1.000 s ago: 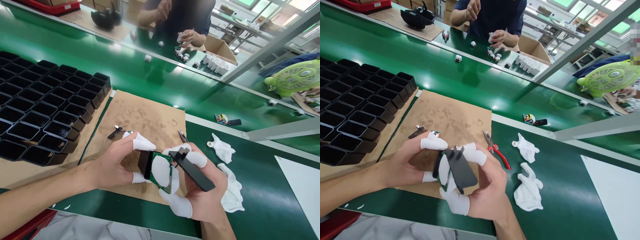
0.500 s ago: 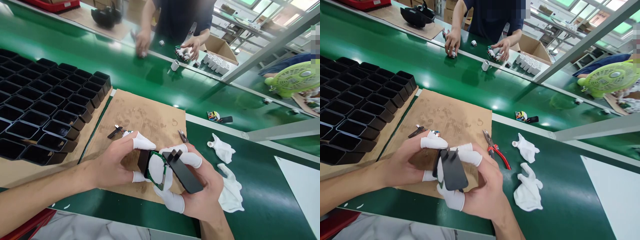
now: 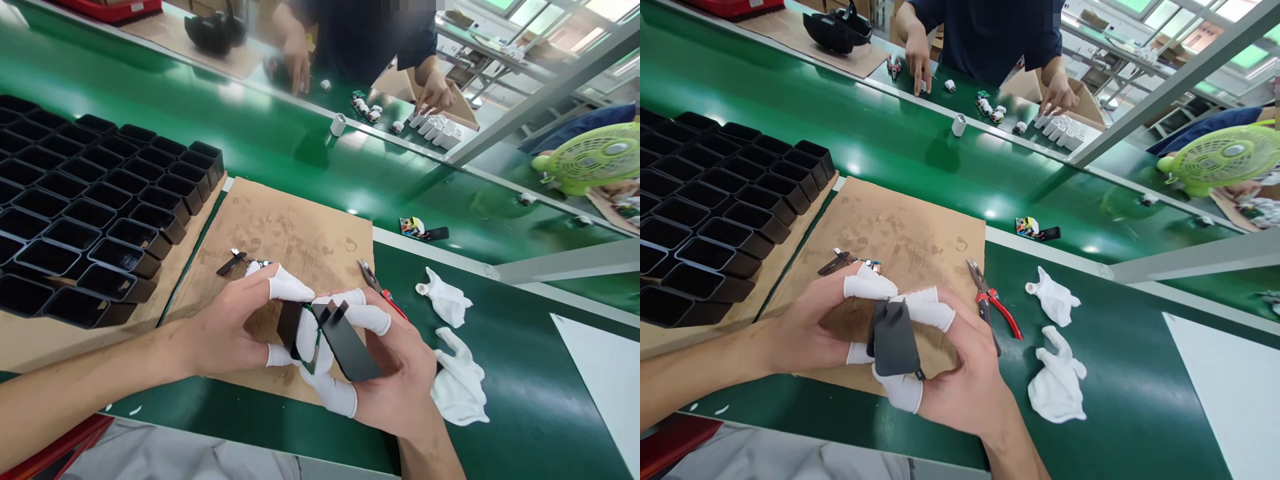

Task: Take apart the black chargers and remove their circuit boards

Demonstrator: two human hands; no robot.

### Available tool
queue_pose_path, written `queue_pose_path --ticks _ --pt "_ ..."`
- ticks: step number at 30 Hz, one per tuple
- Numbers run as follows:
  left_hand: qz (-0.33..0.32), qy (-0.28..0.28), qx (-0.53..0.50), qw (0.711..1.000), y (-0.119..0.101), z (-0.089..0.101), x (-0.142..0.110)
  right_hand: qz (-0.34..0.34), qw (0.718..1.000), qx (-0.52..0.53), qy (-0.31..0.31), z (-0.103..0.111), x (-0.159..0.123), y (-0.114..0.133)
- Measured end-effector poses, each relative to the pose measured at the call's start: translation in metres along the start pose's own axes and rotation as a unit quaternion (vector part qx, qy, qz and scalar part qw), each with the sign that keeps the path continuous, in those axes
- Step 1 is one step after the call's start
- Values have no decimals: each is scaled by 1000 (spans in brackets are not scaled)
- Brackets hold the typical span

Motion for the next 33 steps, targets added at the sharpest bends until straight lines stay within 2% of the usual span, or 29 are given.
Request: queue_pose_path --ticks 9,16,21,27,33 --pt "31 -6 -32 999 5 -3 -2 -39 999 -28 -1 -2 0 -12" --pt "92 -39 -107 989 21 -5 -7 -33 998 -44 11 -4 3 -20" --pt "120 -55 -125 983 24 -5 -7 -2 998 -59 -18 -4 3 -12" --pt "83 -52 -112 989 18 -4 -5 -17 997 -62 -52 -2 4 -13" --pt "83 -59 -98 990 21 -2 -5 -22 998 -61 -23 -6 6 -10"
Point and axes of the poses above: each hand's wrist, its own x-axis towards the middle knuckle, its own z-axis out of the back of the hand, y = z × x, the point moved 10 cm from there along x, towards the middle knuckle, and after that the axes turned 9 degrees about -z, right-handed, at the moved point
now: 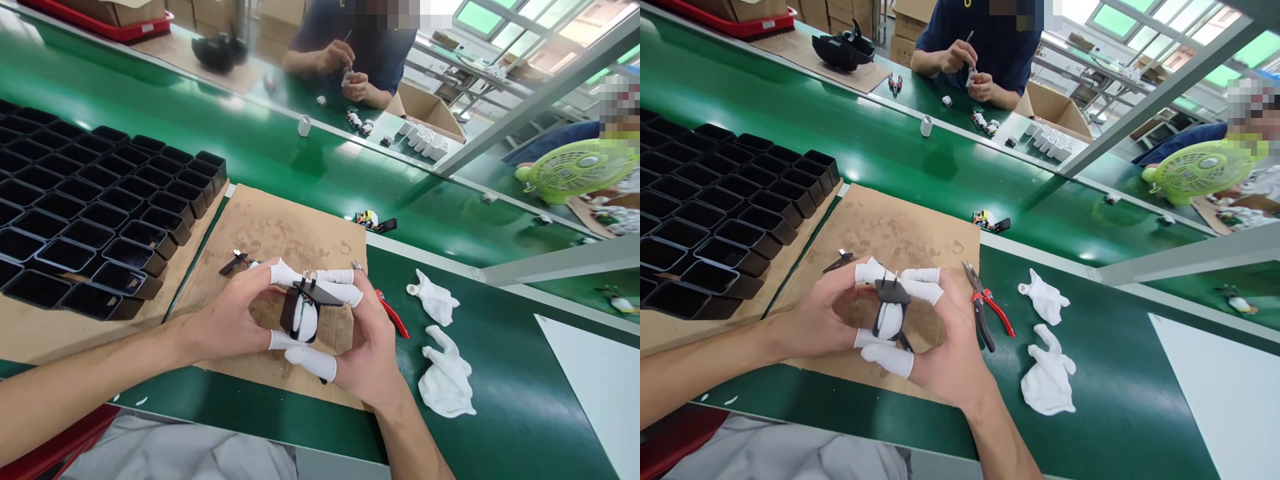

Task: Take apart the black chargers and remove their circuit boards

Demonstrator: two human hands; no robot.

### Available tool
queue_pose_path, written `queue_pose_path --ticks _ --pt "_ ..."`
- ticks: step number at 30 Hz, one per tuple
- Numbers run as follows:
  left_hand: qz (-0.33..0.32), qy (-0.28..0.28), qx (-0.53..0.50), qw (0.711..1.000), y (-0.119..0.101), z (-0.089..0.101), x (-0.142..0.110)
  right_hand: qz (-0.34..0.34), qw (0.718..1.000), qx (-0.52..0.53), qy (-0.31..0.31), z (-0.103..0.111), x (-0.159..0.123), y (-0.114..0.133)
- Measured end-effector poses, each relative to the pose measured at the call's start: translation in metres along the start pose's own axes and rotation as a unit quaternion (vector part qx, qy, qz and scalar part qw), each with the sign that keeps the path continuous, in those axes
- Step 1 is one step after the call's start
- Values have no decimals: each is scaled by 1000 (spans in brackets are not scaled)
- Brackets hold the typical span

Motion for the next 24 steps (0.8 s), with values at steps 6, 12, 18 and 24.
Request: queue_pose_path --ticks 6,12,18,24 --pt "-18 25 21 999 -2 -3 0 52 997 39 -30 8 -5 5" --pt "-17 30 6 999 -1 -8 -1 49 985 122 -112 38 -16 -6" --pt "-50 25 25 998 -10 -5 1 20 991 118 -58 26 -12 -7" --pt "-55 28 50 997 -14 -2 1 31 994 91 -50 23 -12 -3"
Point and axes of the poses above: each hand's wrist, its own x-axis towards the middle knuckle, its own z-axis out of the back of the hand, y = z × x, the point moved 10 cm from there along x, towards the middle knuckle, and after that the axes turned 9 degrees about -z, right-handed, at the moved point
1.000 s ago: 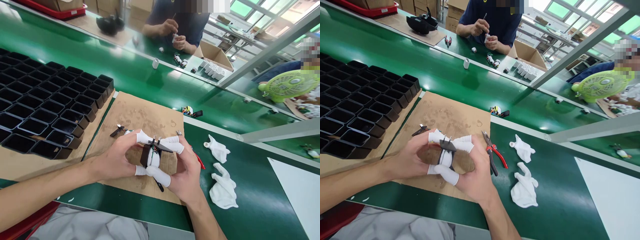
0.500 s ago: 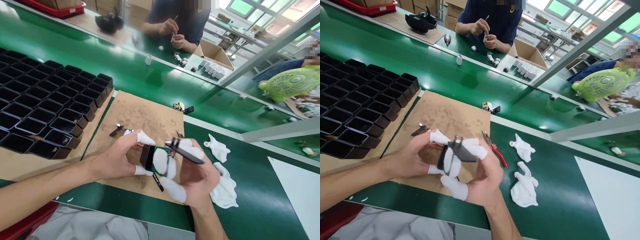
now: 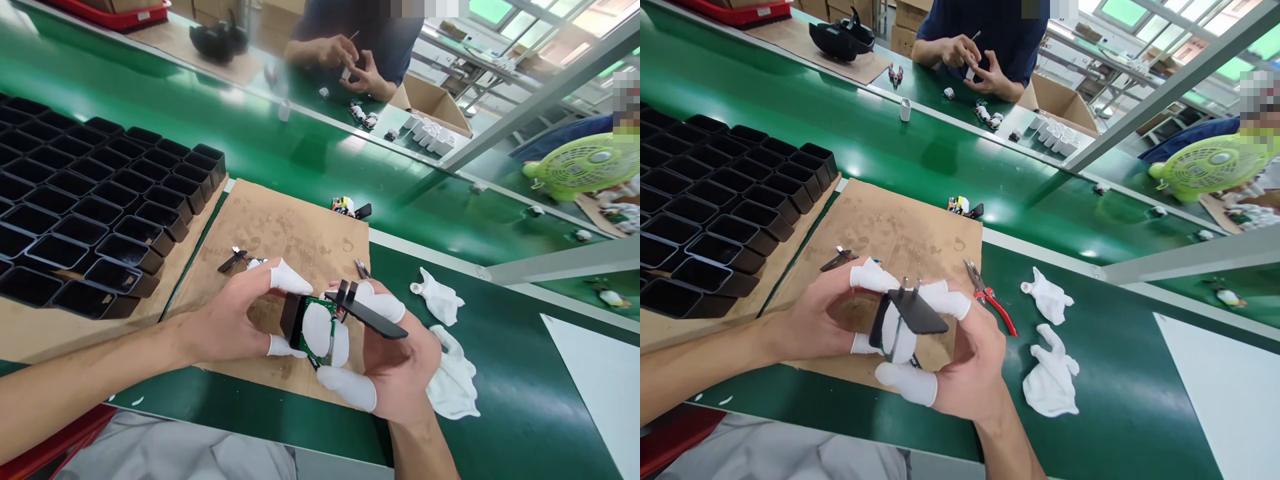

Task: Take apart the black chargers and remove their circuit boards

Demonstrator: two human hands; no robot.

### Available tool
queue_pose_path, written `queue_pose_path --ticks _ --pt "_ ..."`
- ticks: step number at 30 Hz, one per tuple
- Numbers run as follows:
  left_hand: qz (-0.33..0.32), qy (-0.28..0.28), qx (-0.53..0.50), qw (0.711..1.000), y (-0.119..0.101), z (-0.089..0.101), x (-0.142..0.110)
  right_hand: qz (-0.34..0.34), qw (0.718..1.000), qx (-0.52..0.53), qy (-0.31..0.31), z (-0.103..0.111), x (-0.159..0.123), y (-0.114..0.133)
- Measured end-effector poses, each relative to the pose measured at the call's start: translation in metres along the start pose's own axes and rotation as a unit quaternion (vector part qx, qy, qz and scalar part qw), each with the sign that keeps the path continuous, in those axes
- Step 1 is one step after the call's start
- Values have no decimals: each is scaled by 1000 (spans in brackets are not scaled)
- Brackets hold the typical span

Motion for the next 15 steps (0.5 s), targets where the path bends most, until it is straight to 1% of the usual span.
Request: queue_pose_path --ticks 5,10,15 --pt "-12 1 10 1000 -4 2 2 -9 1000 -13 21 -5 -1 0" --pt "-9 8 12 1000 -3 2 2 -1 1000 -17 10 -4 1 2" --pt "-12 8 10 1000 -3 1 1 7 1000 -22 11 -6 5 4"
Point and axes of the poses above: each hand's wrist, its own x-axis towards the middle knuckle, its own z-axis out of the back of the hand, y = z × x, the point moved 10 cm from there along x, towards the middle knuckle, and after that the axes turned 9 degrees about -z, right-handed, at the moved point
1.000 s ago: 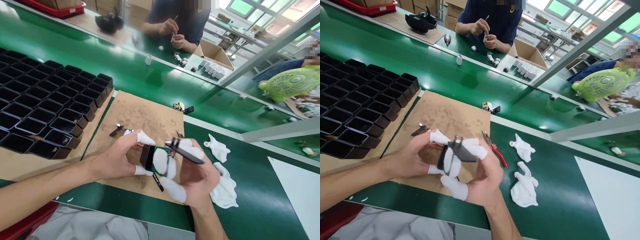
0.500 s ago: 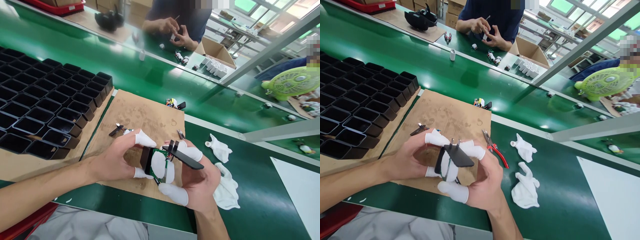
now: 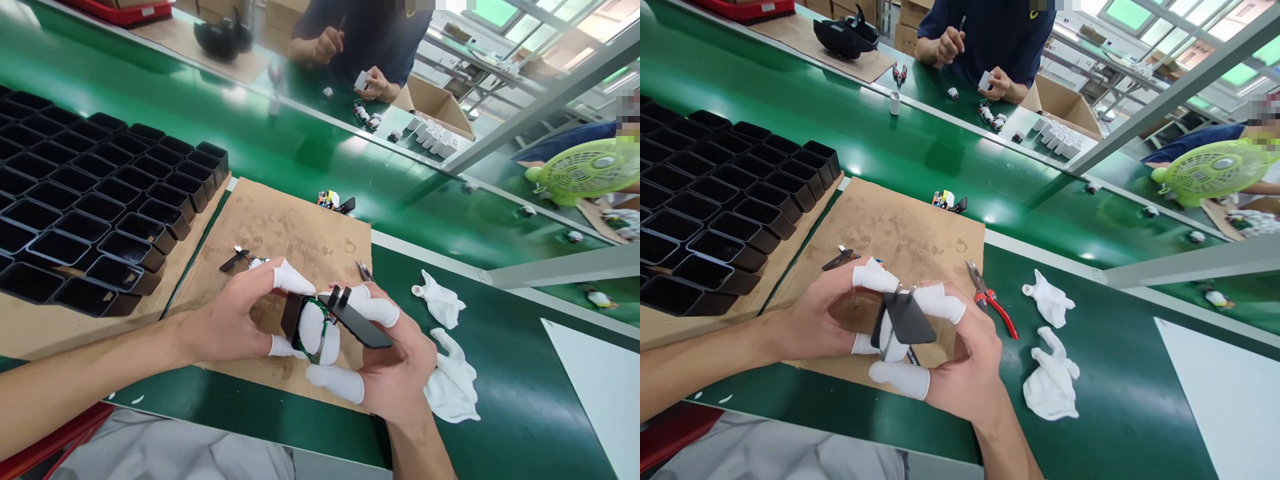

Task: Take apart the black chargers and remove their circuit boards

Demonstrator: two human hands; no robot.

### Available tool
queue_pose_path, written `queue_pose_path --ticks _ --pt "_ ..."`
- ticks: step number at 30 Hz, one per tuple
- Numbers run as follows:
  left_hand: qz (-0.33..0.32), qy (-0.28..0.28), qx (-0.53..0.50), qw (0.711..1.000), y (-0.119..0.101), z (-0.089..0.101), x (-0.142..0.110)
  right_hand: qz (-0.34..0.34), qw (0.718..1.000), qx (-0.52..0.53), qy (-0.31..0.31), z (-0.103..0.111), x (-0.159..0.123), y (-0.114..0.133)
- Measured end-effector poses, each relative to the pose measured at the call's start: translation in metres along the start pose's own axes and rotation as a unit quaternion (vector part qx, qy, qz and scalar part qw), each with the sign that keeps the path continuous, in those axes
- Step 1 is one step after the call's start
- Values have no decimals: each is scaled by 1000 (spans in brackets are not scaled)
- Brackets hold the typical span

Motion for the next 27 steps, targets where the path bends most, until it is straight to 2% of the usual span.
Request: queue_pose_path --ticks 6,17,27 --pt "2 1 -1 1000 0 -1 0 2 1000 1 25 -6 2 1" --pt "17 0 -5 1000 2 -1 0 -6 999 -30 31 -8 3 2" --pt "28 -10 -42 999 6 -1 -3 -9 998 -52 43 -16 1 -6"
Point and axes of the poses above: each hand's wrist, its own x-axis towards the middle knuckle, its own z-axis out of the back of the hand, y = z × x, the point moved 10 cm from there along x, towards the middle knuckle, and after that the axes turned 9 degrees about -z, right-handed, at the moved point
